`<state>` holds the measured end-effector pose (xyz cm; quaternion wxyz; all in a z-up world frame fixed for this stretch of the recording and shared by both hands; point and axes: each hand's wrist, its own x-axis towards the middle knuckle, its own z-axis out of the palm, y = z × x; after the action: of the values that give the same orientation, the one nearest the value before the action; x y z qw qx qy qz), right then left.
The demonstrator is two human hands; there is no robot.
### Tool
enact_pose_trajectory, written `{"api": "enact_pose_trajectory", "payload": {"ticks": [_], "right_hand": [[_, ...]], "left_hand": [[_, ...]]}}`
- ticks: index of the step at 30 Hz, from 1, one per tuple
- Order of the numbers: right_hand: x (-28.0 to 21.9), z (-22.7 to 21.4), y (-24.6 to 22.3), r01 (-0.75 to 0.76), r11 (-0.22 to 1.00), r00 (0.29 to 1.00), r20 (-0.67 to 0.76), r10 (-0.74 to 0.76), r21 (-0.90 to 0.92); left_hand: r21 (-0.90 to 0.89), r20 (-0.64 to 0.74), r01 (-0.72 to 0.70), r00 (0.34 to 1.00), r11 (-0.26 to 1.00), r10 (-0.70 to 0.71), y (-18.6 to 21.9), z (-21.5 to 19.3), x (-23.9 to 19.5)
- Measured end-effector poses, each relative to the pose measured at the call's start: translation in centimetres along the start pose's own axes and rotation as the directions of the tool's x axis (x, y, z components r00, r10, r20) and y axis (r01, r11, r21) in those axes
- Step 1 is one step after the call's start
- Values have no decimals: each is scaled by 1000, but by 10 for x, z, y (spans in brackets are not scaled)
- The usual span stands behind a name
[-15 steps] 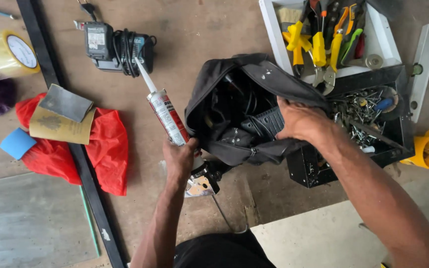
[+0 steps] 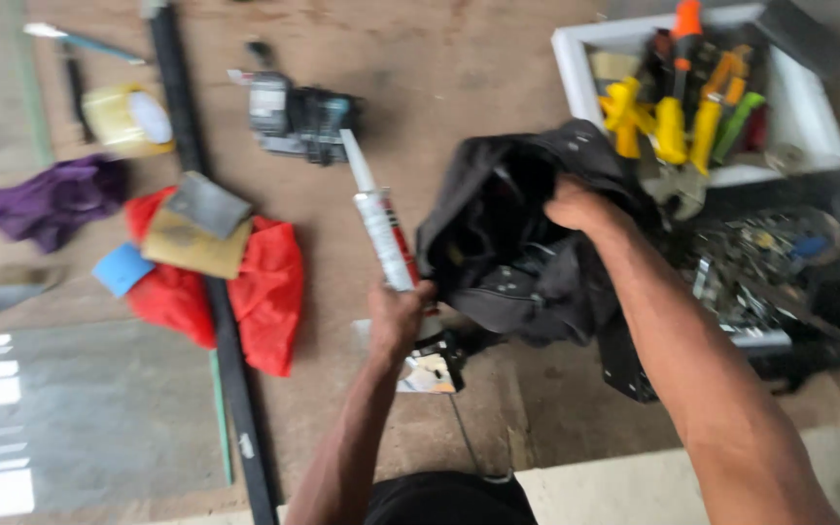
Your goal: Prepare glass panes by sanding edges, cleaning with a cloth, and loading a caulking gun with sealant.
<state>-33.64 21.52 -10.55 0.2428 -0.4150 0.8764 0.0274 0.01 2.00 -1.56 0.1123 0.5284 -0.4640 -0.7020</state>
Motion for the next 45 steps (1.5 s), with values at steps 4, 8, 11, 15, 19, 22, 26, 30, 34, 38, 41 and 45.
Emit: {"api": "enact_pose_trajectory", "payload": {"ticks": [4, 8, 11, 15, 19, 22, 26, 30, 34, 38, 41, 45], "right_hand": [[50, 64, 54, 136, 964, 850, -472, -232, -229], [144, 143, 141, 213, 841, 820, -377, -431, -498], [90, 122, 188, 163, 588, 615, -384, -689, -793], [124, 69, 106, -157, 947, 987, -80, 140, -280], [133, 45, 90, -99, 890, 995, -24, 99, -446], [100, -8, 58, -218, 966, 972, 56, 228, -136], [45, -83, 5, -360, 914, 928, 172, 331, 184], [-48, -142, -52, -189, 892, 963, -98, 250, 410], [-172, -122, -139, 349, 889, 728, -684, -57, 298], [-318, -70, -291, 279, 940, 714, -697, -68, 194], [-384, -5, -372, 252, 938, 792, -607, -59, 237], [-439, 91, -450, 195, 684, 978, -90, -186, 702]], "left_hand": [[-67, 34, 20, 999, 998, -18, -9, 11, 4], [-199, 45, 14, 999, 980, -5, -13, 10, -7], [-325, 76, 10, 997, 946, 16, 18, -2, -39], [-305, 70, 23, 998, 952, -1, 56, -25, -88], [-227, 69, -68, 994, 972, 86, 61, -53, -117], [-317, 132, -4, 990, 948, 49, 55, -71, -132], [-418, 101, 37, 995, 908, 5, 61, -97, -152], [-509, 64, 43, 998, 860, -12, 69, -135, -176], [-628, 72, 41, 997, 777, 6, 58, -172, -188], [-610, 114, 74, 993, 789, -5, 39, -213, -214], [-688, 185, 109, 982, 717, 28, 22, -247, -234], [-803, 248, 191, 968, 564, 26, -17, -302, -248]]}}
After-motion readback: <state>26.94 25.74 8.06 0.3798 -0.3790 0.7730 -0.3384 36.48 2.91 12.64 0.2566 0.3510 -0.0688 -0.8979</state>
